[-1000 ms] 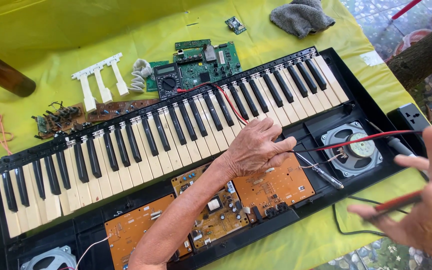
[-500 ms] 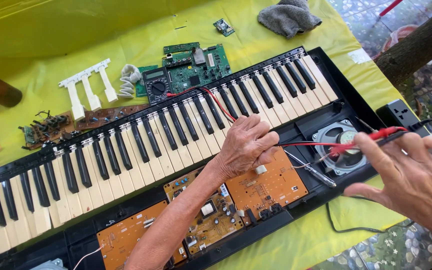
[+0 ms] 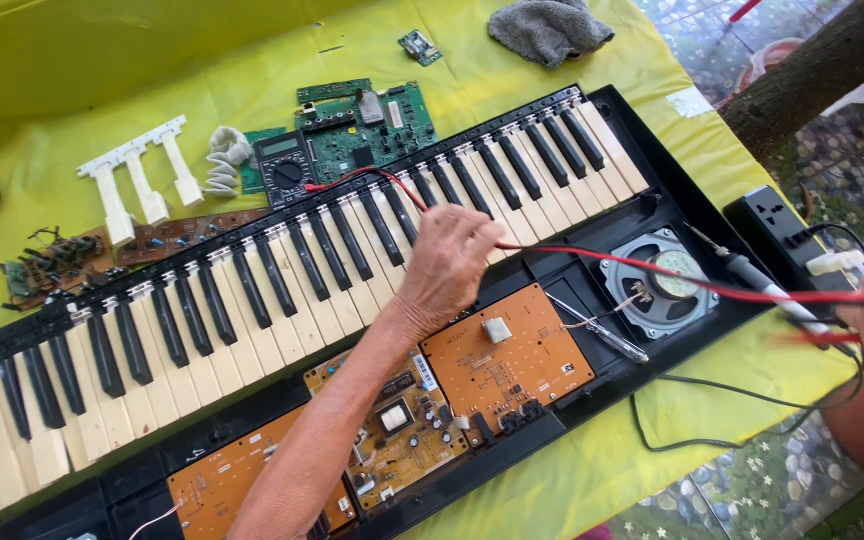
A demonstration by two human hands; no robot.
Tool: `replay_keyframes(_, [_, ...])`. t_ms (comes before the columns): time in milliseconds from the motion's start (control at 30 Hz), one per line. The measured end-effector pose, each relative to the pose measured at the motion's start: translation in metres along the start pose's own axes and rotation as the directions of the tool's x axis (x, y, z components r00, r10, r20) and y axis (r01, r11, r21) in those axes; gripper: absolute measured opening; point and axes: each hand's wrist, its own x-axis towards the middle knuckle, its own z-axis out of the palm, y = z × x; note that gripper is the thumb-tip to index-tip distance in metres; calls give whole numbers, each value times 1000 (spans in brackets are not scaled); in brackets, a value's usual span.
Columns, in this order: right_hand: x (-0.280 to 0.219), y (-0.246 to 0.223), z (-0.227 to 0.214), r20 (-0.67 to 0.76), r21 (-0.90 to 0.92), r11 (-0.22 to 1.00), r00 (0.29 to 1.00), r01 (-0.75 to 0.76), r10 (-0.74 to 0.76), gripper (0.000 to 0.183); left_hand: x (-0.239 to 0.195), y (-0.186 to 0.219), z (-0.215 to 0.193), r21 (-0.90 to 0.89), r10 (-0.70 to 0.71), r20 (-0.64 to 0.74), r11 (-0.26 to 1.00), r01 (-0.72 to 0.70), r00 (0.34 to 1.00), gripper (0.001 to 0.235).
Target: The person uses a multimeter to test the circuit board of a disassembled electronic keyboard. They touch the probes to various points on the board and the speaker terminals while pressing the keyboard keys to check for electrical continuity or signal.
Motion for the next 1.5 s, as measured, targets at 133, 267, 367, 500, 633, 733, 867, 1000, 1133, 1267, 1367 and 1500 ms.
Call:
replay_keyframes(133, [-2,-74,140,-299,-260,915,875,310,-381,26,7,-19,-2,313,-83,-63,944,98,995,13])
replay_keyframes(267, [10,-113,194,-407,-497,835,788,234,-462,18,36,-19,-17,583,-159,-183,777,237,970,13])
replay_keyframes(367, [32,-146,232,-329,-639,713,735,290,-593,14,43,-31,2,330,-393,-200,835,440,897,14])
replay_keyframes(500, [88,-144,205,-297,-655,673,702,344,-648,6,61,-40,15,-14,-498,-179,863,504,848,13])
replay_keyframes(633, [146,-130,175,-477,-445,833,700,329,-531,13,59,-61,46,-40,-543,13,839,543,839,71])
replay_keyframes(733, [181,-113,158,-574,-297,901,695,317,-434,13,57,-74,58,61,-584,99,811,581,805,80])
replay_keyframes(867, [206,-102,156,-602,-221,933,712,284,-360,15,62,-83,55,120,-628,196,777,617,753,70])
replay_keyframes(1000, [239,-94,150,-545,-287,915,737,284,-400,16,61,-78,49,119,-615,224,787,605,756,60])
replay_keyframes(1133, [270,-80,141,-434,-594,793,777,132,-455,18,56,-72,45,174,-616,189,788,591,765,43])
replay_keyframes(1267, [284,-69,137,-317,-902,425,789,-79,-526,18,52,-72,34,191,-565,146,821,537,812,27])
replay_keyframes(1367, [283,-69,138,-241,-934,350,844,-68,-479,19,49,-70,22,194,-551,166,831,521,818,21])
replay_keyframes(1500, [266,-82,146,-194,-949,309,892,-65,-408,49,53,-59,-3,196,-544,156,835,514,825,19])
